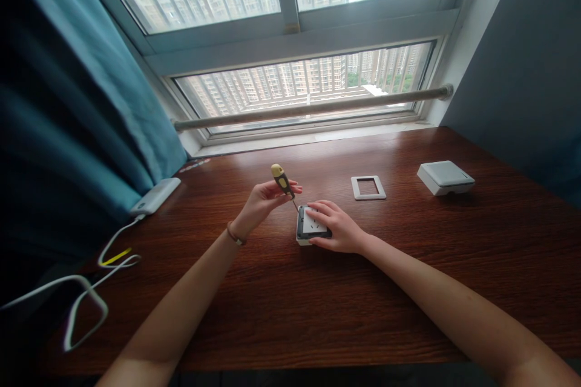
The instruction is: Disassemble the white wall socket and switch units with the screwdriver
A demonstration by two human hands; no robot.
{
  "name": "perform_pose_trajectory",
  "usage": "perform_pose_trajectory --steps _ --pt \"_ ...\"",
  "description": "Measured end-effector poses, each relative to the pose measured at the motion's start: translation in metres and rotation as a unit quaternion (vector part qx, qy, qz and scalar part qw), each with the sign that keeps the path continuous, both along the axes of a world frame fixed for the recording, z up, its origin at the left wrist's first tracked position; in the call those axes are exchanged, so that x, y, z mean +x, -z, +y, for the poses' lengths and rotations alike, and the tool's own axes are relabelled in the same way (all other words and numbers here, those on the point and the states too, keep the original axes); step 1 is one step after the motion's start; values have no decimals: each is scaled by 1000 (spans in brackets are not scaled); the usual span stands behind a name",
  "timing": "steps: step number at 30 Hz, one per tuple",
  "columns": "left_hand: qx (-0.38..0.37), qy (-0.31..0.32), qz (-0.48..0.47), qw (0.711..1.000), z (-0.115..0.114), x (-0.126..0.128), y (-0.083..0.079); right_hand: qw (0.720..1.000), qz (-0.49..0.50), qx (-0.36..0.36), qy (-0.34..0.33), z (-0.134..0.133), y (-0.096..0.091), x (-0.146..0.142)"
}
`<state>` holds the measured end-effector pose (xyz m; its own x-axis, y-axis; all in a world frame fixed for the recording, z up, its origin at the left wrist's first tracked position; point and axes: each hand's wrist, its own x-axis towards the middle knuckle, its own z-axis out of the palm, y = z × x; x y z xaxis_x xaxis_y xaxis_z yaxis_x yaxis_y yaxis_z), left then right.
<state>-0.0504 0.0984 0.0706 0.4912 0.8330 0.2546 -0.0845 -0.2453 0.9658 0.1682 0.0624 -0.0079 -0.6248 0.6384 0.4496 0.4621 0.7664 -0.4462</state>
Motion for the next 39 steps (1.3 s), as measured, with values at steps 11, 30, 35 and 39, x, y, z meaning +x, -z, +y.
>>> perform_pose_trajectory --steps 11,30,35,39 --pt "86 -180 12 980 8 7 25 1000 -6 -1 -1 1 1 0" --pt "0 38 41 998 11 -10 3 1000 -7 0 0 0 0 1" --pt "136 -140 132 972 6 -1 11 1000 -8 3 2 1 1 0" --pt "72 -102 68 990 2 5 11 1000 -9 5 2 0 0 0"
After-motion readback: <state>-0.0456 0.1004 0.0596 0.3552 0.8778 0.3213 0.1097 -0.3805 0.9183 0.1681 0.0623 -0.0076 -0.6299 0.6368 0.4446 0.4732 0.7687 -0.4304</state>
